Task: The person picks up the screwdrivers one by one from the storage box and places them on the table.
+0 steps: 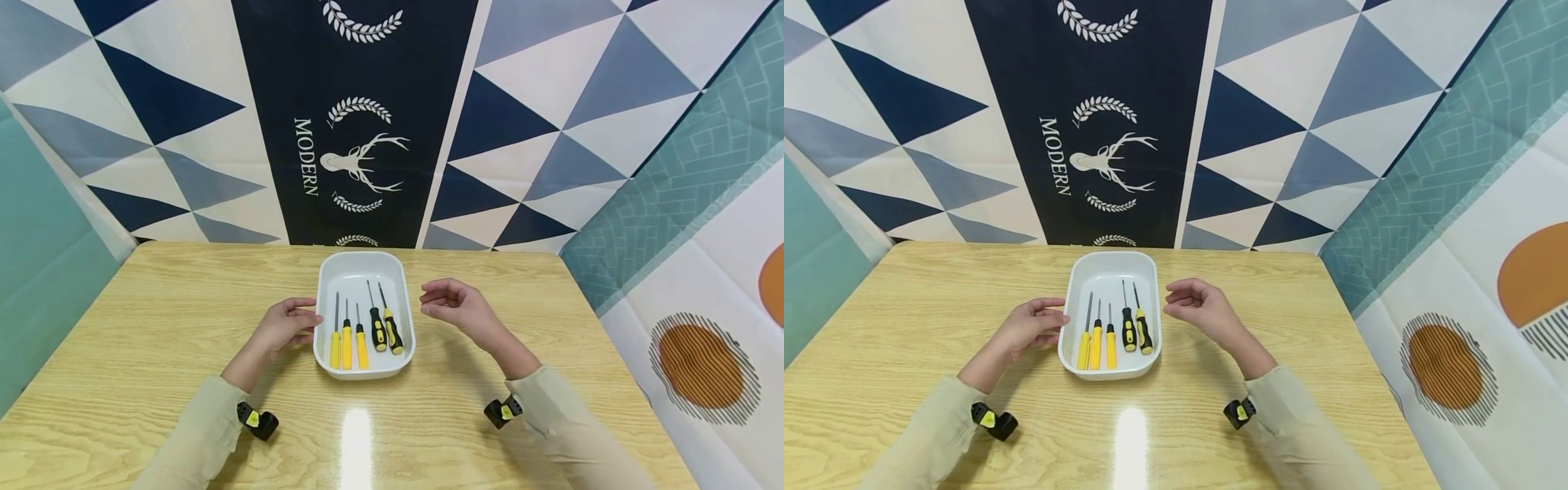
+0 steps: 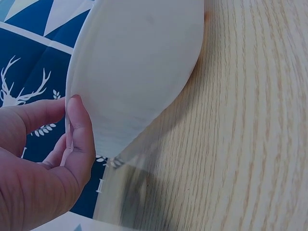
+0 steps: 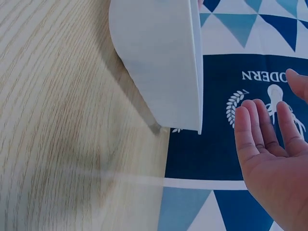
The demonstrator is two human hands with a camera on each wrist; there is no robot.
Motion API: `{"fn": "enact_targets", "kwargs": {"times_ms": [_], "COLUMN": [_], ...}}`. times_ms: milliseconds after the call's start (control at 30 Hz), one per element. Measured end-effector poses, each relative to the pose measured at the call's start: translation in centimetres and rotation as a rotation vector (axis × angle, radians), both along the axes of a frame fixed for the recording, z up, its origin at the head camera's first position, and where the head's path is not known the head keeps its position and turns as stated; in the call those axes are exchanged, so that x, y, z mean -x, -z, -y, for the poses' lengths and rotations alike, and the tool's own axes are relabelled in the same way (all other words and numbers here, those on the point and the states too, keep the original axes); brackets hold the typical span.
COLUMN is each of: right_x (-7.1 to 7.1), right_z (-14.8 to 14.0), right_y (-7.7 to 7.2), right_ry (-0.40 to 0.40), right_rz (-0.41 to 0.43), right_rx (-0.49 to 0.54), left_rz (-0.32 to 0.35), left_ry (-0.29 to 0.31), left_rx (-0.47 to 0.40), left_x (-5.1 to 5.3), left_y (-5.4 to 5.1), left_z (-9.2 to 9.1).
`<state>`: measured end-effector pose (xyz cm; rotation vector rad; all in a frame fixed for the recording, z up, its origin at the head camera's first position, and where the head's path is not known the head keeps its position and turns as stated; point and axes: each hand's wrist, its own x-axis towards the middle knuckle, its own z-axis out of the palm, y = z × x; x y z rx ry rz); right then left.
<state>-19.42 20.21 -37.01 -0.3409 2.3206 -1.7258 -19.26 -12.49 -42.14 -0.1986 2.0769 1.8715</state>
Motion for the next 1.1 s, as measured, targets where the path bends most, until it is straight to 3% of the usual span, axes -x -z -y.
{"fn": "enact_targets", "kwargs": {"times_ms": [600,1100], "right_x": [-0.3,-0.9], "right_z": [2.5,5.6], "right_y": [0.4,1.0], "right_ry": [-0.037,-0.081], "right_rz": [0.051,0.112], "right_rx": [-0.023,-0.082], "left_rz": [0.005,0.002], "left_ry": [-0.002,0.002], "left_rx": [0.000,-0.022], "left_x": [0.1,0.0], "left_y": [0.6,0.4], "left_z": [0.1,0.0]}}
